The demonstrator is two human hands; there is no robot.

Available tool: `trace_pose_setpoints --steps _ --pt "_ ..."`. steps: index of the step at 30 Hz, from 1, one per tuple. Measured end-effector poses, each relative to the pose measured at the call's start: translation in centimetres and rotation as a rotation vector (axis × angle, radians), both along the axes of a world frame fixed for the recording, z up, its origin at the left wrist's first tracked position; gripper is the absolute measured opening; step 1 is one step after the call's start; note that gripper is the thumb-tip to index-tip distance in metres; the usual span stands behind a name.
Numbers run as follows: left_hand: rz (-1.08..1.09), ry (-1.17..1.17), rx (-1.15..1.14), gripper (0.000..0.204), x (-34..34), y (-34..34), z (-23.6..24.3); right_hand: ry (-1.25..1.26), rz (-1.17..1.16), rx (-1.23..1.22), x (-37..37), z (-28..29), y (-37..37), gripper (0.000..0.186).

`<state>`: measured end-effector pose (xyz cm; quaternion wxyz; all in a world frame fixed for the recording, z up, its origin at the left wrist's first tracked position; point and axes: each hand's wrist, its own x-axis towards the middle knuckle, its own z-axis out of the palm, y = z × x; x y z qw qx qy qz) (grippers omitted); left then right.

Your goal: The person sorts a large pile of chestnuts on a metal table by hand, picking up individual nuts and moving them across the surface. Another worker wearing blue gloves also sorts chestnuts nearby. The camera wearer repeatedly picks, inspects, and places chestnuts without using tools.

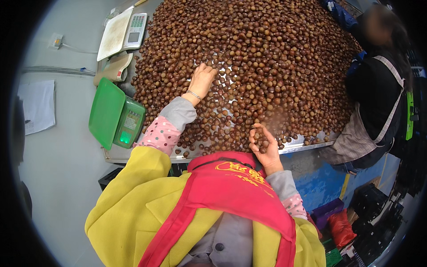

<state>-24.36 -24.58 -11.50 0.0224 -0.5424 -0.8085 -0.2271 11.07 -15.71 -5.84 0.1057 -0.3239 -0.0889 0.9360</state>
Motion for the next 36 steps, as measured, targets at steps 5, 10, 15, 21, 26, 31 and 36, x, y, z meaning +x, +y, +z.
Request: trace_pose_setpoints --steps 5,10,15,21,26,31,36 --pt "0.009 -0.219 0.311 0.015 4.6 0.5 4.9 -0.048 0.083 0.051 -1.2 0.2 -0.1 0.035" --pt "-0.416 -0.46 0.357 0.023 14.2 0.9 10.1 -0.172 0.061 -0.02 -2.5 0.3 -0.2 0.035" --pt "-0.207 -0.444 0.318 0.021 10.1 5.1 8.5 0.064 0.003 -0.099 -2.1 0.4 0.4 0.038" --pt "-0.086 -0.134 0.403 0.028 1.0 14.6 4.8 0.126 0.027 -0.211 -1.8 -0.7 -0.4 0.035" --pt "-0.017 0.11 0.207 0.036 -2.0 19.0 1.7 0.086 0.072 -0.204 -1.7 -1.1 -0.2 0.036" --pt "0.144 0.272 0.028 0.04 -5.6 18.9 -0.3 0.054 0.058 -0.211 -2.1 -1.0 0.6 0.035" --pt "0.32 0.354 -0.153 0.034 -10.5 16.6 -0.6 0.07 0.065 -0.171 -2.4 -0.8 0.9 0.035"
